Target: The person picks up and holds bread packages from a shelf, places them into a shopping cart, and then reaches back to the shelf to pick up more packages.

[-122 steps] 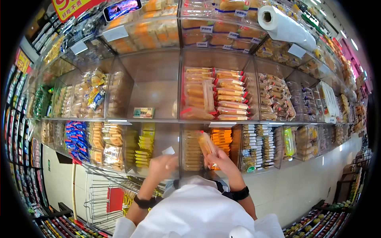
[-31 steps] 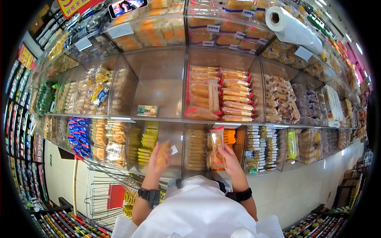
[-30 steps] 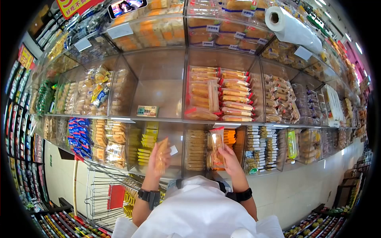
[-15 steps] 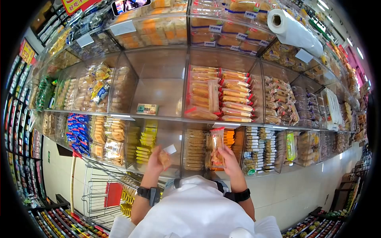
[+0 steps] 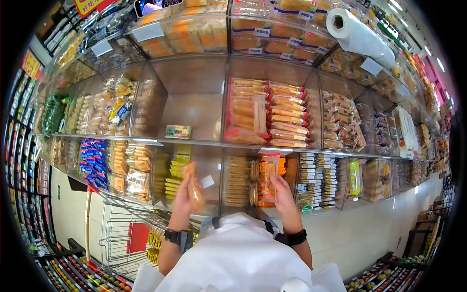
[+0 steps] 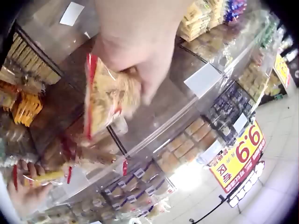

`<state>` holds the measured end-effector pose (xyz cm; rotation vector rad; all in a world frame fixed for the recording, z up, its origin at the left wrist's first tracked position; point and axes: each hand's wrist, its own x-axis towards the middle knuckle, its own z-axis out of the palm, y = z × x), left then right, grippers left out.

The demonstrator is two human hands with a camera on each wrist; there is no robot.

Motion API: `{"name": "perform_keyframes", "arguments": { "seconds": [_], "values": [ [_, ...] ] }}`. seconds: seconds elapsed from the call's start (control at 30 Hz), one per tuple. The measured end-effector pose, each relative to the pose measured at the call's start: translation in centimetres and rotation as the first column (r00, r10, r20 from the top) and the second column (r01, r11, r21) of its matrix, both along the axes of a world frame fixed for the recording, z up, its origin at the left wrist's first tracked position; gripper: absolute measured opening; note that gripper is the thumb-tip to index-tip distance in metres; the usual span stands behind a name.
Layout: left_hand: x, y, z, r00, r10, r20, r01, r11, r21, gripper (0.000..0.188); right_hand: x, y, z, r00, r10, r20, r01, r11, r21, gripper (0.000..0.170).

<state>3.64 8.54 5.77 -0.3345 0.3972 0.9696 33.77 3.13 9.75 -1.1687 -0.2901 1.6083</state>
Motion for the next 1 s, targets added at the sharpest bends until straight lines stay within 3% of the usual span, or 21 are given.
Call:
{"name": "perform_keyframes", "arguments": {
  "seconds": [0.1, 0.13, 0.17, 0.23, 0.53, 0.63, 1.0],
  "values": [
    [0.8, -0.7, -0.4, 0.965, 0.033, -0.261, 0.001, 0.992, 0.128, 0.045, -0.1, 0.0, 0.1, 1.0, 0.007, 0.013, -0.006, 0.999, -0.04, 0.023],
    [1.3, -1.2, 1.6, 0.946, -0.001, -0.324, 0.103, 0.949, 0.299, 0.043, 0.0, -0.2, 0.1, 1.0, 0.012, 0.029, -0.01, 0.997, -0.071, 0.023],
    [1.3, -1.3, 1.8, 0.906, -0.093, -0.412, 0.208, 0.948, 0.242, 0.045, 0.1, -0.4, 0.1, 0.999, 0.004, 0.044, -0.002, 0.999, -0.047, 0.023],
    [1.6, -0.6, 2.2, 0.886, -0.158, -0.436, 0.291, 0.922, 0.256, 0.046, 0.1, -0.2, 0.0, 0.997, -0.002, 0.072, 0.002, 1.0, 0.006, 0.024],
    [2.3, -0.1, 2.7, 0.762, -0.063, -0.644, 0.344, 0.883, 0.32, 0.04, -0.1, -0.1, 0.2, 0.996, -0.043, 0.081, 0.044, 0.999, -0.008, 0.023],
    [2.3, -0.1, 2.9, 0.764, -0.079, -0.641, 0.351, 0.883, 0.31, 0.037, -0.2, -0.1, 0.4, 0.996, -0.046, 0.075, 0.047, 0.999, -0.009, 0.023],
    [3.2, 0.1, 2.4, 0.658, 0.084, -0.748, 0.213, 0.932, 0.292, 0.017, -0.2, -0.2, 0.3, 0.996, -0.039, 0.086, 0.039, 0.999, 0.006, 0.023]
  ]
}}
